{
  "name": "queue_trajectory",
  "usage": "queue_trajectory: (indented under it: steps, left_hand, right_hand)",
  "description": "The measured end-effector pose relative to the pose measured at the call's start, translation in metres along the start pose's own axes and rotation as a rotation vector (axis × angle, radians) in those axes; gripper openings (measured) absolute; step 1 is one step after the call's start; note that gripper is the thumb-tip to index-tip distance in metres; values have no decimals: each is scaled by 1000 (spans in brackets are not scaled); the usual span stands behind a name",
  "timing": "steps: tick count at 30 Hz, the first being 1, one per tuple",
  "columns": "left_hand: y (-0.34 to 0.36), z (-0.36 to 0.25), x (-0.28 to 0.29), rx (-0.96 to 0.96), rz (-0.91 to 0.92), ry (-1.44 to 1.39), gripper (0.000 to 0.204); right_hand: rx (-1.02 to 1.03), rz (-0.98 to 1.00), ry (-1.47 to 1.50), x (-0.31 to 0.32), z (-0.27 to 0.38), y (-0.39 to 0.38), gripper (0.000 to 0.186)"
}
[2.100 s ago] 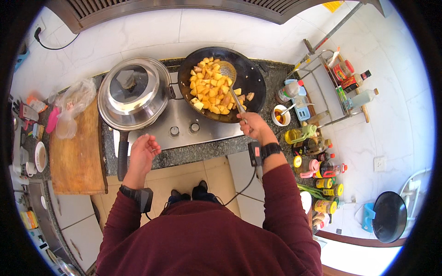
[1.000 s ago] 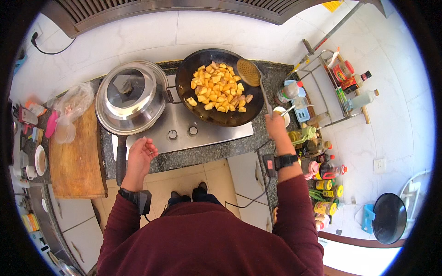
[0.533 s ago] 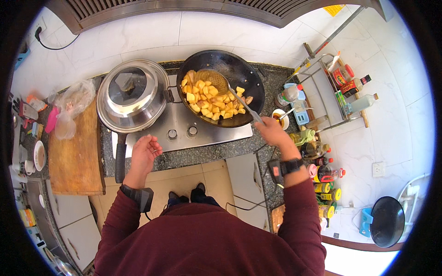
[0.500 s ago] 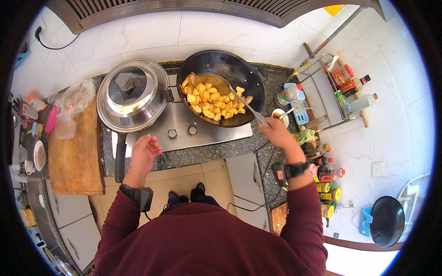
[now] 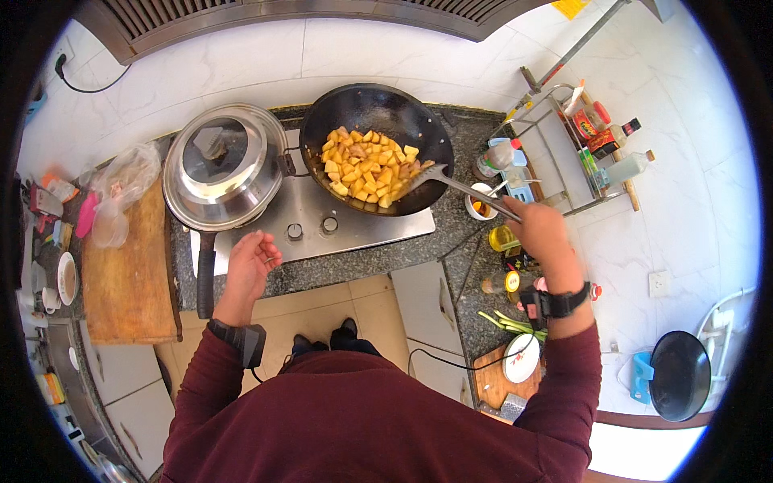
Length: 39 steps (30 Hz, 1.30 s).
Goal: The person adds diced potatoes to a wok containing meat and stirs the mixture with a slotted spoon. They then pour a liquid seasoning from a bottle into the wok and continue stirring the contents.
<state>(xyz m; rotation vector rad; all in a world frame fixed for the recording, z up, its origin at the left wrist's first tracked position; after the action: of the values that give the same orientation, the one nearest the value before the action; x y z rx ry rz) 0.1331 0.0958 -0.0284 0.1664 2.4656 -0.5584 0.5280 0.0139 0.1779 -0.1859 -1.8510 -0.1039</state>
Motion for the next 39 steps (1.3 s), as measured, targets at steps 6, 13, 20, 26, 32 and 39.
queue_trajectory:
  steps: [6, 13, 20, 26, 32, 39]
  left_hand:
    - [-4, 2, 0, -20, -51, 10, 20]
    - [-4, -2, 2, -55, -67, -25, 19]
    - [-1, 1, 0, -50, -49, -48, 18]
    - [1, -1, 2, -54, -75, -32, 19]
    - [-3, -4, 9, -50, -94, -14, 19]
    - [-6, -9, 11, -49, -79, 17, 20]
  right_hand:
    - [-132, -59, 280, -88, 15, 49, 36]
    - [-236, -160, 568, -125, -4, 31, 41]
    - [-585, 386, 1290, -168, 49, -11, 22]
    - [-542, 185, 1410, -138, 53, 6, 22]
    - [-522, 145, 1110, -156, 34, 77, 27]
    - [-653, 888, 1723, -173, 81, 88, 17]
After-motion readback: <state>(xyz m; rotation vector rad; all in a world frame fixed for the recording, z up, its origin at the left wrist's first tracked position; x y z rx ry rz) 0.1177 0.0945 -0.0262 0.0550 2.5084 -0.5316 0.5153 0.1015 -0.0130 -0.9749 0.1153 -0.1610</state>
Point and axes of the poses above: each hand's wrist, its own y-axis towards the middle knuckle, its own x-axis out of the back of the hand, z = x × y, the point moved 5 cm from there along y, towards the middle knuckle, and after that the axes turned 3 degrees about -x, right-handed, at the moved point
